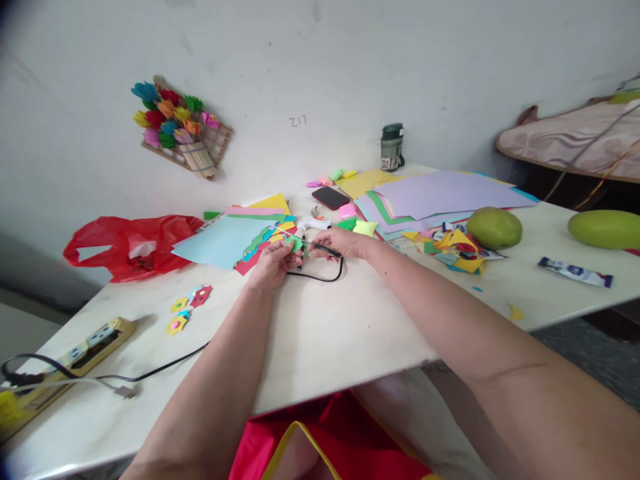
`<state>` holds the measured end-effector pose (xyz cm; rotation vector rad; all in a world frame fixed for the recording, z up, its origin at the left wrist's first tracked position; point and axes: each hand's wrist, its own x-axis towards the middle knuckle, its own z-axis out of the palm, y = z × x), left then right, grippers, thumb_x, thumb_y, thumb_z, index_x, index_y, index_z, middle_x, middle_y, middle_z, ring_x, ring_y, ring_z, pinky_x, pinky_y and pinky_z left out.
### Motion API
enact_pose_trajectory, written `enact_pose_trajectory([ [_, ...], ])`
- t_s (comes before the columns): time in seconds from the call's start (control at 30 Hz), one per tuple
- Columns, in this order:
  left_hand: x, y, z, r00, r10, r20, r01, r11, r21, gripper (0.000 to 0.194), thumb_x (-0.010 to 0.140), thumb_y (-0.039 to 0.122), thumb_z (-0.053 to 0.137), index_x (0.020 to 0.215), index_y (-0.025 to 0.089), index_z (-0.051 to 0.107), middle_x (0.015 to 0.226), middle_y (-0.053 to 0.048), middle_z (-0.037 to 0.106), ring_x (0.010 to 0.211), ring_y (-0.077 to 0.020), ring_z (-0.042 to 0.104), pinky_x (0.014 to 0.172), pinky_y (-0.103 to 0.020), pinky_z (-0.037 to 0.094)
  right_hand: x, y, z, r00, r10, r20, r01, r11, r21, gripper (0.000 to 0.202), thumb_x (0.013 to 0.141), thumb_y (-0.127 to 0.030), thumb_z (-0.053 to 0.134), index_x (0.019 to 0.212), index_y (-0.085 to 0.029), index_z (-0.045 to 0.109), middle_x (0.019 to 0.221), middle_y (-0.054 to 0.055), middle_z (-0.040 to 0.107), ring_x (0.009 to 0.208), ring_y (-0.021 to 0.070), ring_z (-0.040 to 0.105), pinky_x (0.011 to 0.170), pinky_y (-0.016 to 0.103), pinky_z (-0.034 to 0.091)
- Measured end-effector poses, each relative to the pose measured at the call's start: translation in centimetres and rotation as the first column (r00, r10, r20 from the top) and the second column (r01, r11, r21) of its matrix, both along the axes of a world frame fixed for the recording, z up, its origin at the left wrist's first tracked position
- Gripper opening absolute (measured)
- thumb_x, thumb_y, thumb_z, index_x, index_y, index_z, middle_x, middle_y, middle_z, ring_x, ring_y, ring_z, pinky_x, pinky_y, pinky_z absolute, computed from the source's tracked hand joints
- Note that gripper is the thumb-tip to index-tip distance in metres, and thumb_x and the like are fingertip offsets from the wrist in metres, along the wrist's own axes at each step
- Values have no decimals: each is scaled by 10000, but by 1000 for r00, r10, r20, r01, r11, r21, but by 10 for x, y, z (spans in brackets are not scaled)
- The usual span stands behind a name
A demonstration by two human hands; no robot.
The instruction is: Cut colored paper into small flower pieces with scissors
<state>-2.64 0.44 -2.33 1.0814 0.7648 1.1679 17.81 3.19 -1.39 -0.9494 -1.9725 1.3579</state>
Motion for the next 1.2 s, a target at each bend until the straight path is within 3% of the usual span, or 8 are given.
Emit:
enact_pose_trajectory([
  [0.43, -1, 0, -1, 1000, -20, 1, 20, 1000, -16, 213, 704, 266, 738, 709, 147, 562, 638, -27, 673, 523, -121, 639, 589, -242, 542, -3, -2, 0, 999, 11, -45, -13, 999, -49, 349, 683, -356, 732, 918, -112, 651, 560, -45, 525, 464, 67, 452, 429, 209, 366],
  [1.2, -1, 3, -3, 999, -34, -30, 33, 999, -18, 209, 693, 266, 736, 719, 149, 565, 721, -54, 705, 618, -176, 697, 643, -286, 569, -4, 1, -5, 999, 41, 36, -43, 996, 73, 409, 727, -472, 695, 923, -120, 628, 567, -61, 492, 441, 55, 420, 446, 219, 356],
])
